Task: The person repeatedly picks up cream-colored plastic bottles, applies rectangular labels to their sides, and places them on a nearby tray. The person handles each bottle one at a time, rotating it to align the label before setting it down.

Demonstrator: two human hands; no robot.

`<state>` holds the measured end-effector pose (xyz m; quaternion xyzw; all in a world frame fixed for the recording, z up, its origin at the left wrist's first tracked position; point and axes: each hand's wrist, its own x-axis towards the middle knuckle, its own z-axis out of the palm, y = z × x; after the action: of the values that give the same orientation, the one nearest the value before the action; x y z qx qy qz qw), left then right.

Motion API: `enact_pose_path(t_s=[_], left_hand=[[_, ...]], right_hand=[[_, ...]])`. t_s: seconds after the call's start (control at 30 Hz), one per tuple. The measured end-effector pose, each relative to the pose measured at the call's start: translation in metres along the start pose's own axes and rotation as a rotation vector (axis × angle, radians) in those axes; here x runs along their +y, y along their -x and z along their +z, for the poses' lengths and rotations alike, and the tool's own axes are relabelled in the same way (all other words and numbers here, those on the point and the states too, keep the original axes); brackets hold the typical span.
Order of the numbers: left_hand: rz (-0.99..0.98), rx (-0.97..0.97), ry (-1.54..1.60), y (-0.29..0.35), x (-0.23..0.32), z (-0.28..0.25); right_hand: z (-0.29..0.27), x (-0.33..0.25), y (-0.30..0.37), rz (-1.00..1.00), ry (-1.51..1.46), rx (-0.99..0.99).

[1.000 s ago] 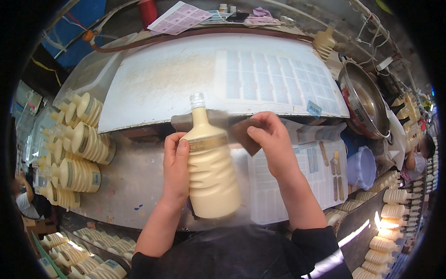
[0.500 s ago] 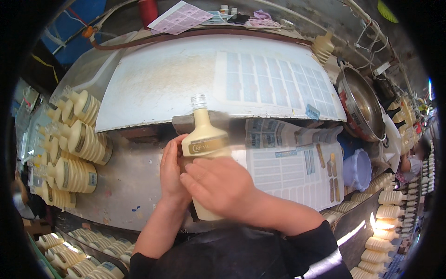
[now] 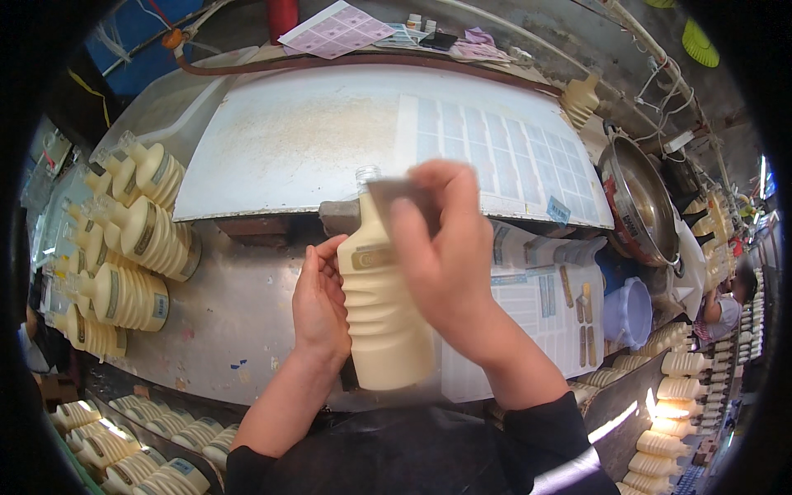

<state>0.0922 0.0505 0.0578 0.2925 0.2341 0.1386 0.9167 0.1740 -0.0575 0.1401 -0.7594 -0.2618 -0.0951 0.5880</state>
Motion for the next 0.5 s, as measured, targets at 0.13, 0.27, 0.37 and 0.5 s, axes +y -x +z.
enact_pose_path(t_s=[0.13, 0.27, 0.37, 0.5], left_hand=[[0.035, -0.097, -0.020, -0.002, -0.004, -0.004], [0.099, -0.070, -0.282, -0.004, -0.004, -0.007], [0.101, -0.075, -0.257, -0.003, -0.003, -0.005], [0.091, -0.069, -0.209, 0.000, -0.001, 0.000]], right_hand=[[0.024, 0.001, -0.002, 0.031, 0.195, -0.207], [0.022, 0.017, 0.003, 0.046, 0.335, -0.201], [-0.001, 0.043, 0.006, 0.112, 0.262, -0.159], [-0.010, 0.049, 0.003, 0.016, 0.259, -0.119]])
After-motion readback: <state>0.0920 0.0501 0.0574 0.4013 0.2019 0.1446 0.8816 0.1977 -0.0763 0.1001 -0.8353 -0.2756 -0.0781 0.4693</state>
